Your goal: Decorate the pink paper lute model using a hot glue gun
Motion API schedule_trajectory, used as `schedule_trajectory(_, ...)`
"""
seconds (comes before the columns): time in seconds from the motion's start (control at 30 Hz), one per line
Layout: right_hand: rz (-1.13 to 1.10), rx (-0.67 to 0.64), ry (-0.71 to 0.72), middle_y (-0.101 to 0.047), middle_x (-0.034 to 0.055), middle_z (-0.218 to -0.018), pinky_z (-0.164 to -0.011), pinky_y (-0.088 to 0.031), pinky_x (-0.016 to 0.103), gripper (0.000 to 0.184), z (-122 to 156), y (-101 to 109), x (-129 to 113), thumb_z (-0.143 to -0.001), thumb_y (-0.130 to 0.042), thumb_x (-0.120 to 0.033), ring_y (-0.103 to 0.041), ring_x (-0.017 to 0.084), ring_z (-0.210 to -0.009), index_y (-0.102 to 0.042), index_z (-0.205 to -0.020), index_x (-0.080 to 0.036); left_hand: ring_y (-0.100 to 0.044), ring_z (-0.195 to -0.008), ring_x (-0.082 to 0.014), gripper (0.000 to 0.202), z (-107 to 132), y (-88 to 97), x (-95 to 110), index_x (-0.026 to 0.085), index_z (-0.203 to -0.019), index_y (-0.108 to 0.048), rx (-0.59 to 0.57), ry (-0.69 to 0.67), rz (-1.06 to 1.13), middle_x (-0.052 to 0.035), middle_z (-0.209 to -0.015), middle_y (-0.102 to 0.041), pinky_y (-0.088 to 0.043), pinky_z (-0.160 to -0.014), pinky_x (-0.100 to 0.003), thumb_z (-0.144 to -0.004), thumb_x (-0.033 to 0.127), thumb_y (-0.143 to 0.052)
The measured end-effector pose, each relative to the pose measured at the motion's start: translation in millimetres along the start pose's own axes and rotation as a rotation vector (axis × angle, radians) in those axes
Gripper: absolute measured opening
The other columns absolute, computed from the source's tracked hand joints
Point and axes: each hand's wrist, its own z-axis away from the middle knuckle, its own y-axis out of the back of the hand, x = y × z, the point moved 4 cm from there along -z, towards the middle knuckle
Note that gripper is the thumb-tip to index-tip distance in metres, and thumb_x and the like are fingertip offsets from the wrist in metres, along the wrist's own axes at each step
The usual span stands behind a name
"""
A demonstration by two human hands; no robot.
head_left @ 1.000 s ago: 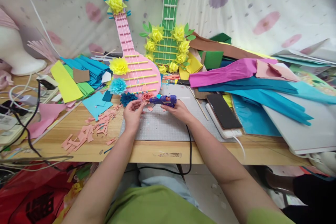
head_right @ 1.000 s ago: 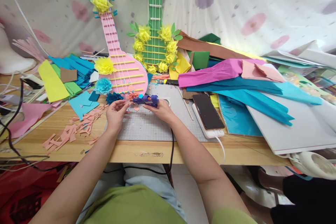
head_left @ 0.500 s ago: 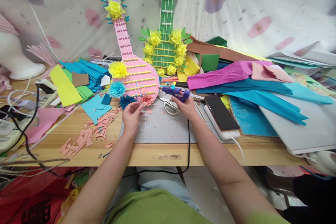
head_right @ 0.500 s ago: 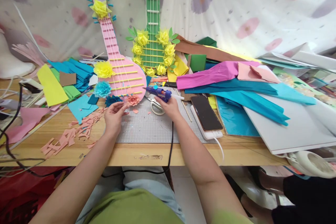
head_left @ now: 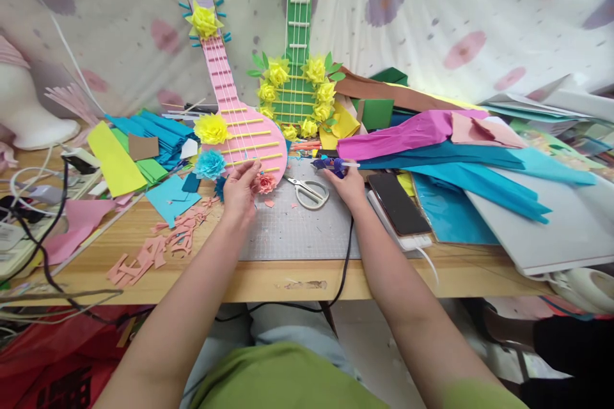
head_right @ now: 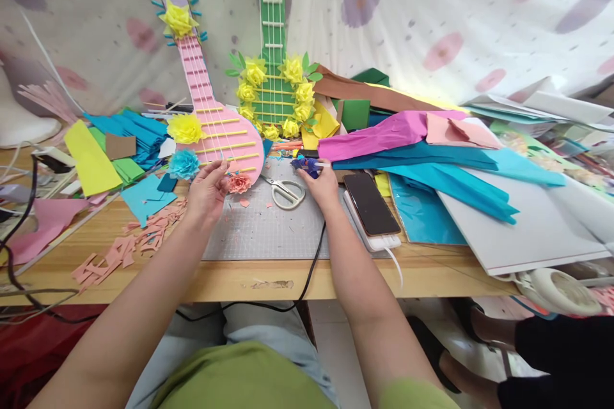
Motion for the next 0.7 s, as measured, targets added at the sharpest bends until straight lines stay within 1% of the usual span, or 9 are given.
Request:
schedule_trajectory(0.1,-0.05,0.354,0.181,-0.056,0.0173,-0.114,-0.092,-0.041,0.043,0.069,11,34,-22,-0.067,-0.065,-0.055,-0.052,0.027,-0.107,-0.049,-0.119,-0.012,-0.028,-0.036,0.0038,0.02,2,0.0,-1,0.016,-0.071,-0.061,-0.01,0.131,0.114,0.0047,-0.071,-0.063,-0.024,-0.032,-0.011,-0.058,0.012,-0.076)
schedule_trajectory(0.17,-0.094,0.466,0.279,-0.054,0.0169,-0.113,-0.093,-0.039,0.044,0.059,23,47,-41,-0.074,-0.059,-0.054,-0.05,0.026,-0.108,-0.05,-0.115,-0.013,-0.024,-0.036,0.004,0.016,3,-0.9,-2,0.017,-0.07,-0.06,-0.041,0.2,0.147,0.0046,-0.076,-0.065,-0.022,-0.031,-0.011,-0.063,0.012,-0.074)
schedule_trajectory(0.2,-0.118,0.461,0.307,-0.054,0.0159,-0.111,-0.093,-0.039,0.044,0.052,29,48,-51,-0.076,-0.057,-0.053,-0.05,0.026,-0.108,-0.052,-0.111,-0.015,-0.024,-0.036,0.004,0.015,4,-2.0,-4,0.017,-0.07,-0.06,-0.059,0.212,0.148,0.0047,-0.078,-0.066,-0.022,-0.031,-0.011,-0.064,0.013,-0.073)
schedule_trajectory(0.27,-0.206,0.345,0.326,-0.057,0.0123,-0.102,-0.092,-0.04,0.043,0.036,41,36,-69,-0.081,-0.052,-0.05,-0.052,0.025,-0.104,-0.056,-0.098,-0.019,-0.024,-0.037,0.0042,0.016,7,-5.2,-10,0.018,-0.073,-0.061,-0.08,0.207,0.126,0.0044,-0.081,-0.066,-0.022,-0.031,-0.011,-0.065,0.016,-0.074)
schedule_trajectory(0.33,-0.394,0.077,0.272,-0.059,0.0082,-0.091,-0.084,-0.045,0.035,0.029,51,10,-82,-0.082,-0.05,-0.049,-0.056,0.02,-0.09,-0.057,-0.085,-0.021,-0.024,-0.037,0.0043,0.021,11,-7.8,-20,0.018,-0.079,-0.063,-0.052,0.198,0.091,0.0031,-0.082,-0.067,-0.022,-0.031,-0.011,-0.063,0.018,-0.076)
schedule_trajectory(0.4,-0.594,-0.184,0.131,-0.06,0.005,-0.084,-0.074,-0.047,0.03,0.031,61,-19,-89,-0.077,-0.054,-0.051,-0.056,0.017,-0.079,-0.056,-0.081,-0.021,-0.027,-0.037,0.0041,0.03,15,-8.2,-32,0.018,-0.088,-0.064,0.021,0.187,0.048,0.0022,-0.082,-0.067,-0.023,-0.032,-0.011,-0.062,0.018,-0.077)
schedule_trajectory(0.47,-0.733,-0.354,-0.016,-0.062,0.0037,-0.085,-0.067,-0.048,0.027,0.032,69,-40,-93,-0.072,-0.059,-0.051,-0.057,0.016,-0.078,-0.057,-0.084,-0.021,-0.027,-0.037,0.0037,0.039,18,-6.7,-42,0.019,-0.098,-0.064,0.095,0.174,0.008,0.0024,-0.08,-0.067,-0.024,-0.032,-0.011,-0.062,0.017,-0.077)
schedule_trajectory(0.57,-0.839,-0.457,-0.172,-0.064,0.0029,-0.089,-0.063,-0.047,0.025,0.034,75,-53,-96,-0.066,-0.065,-0.047,-0.057,0.015,-0.08,-0.059,-0.087,-0.021,-0.027,-0.037,0.0039,0.045,18,-3.9,-52,0.019,-0.108,-0.063,0.157,0.131,-0.019,0.0018,-0.086,-0.067,-0.024,-0.033,-0.013,-0.064,0.017,-0.075)
schedule_trajectory(0.7,-0.935,-0.446,-0.223,-0.064,0.0024,-0.085,-0.068,-0.047,0.026,0.036,78,-58,-100,-0.058,-0.07,-0.043,-0.058,0.015,-0.08,-0.057,-0.083,-0.02,-0.033,-0.038,0.003,0.054,16,-3.6,-56,0.018,-0.12,-0.058,0.192,0.078,-0.017,-0.0004,-0.088,-0.068,-0.027,-0.035,-0.014,-0.068,0.017,-0.072)
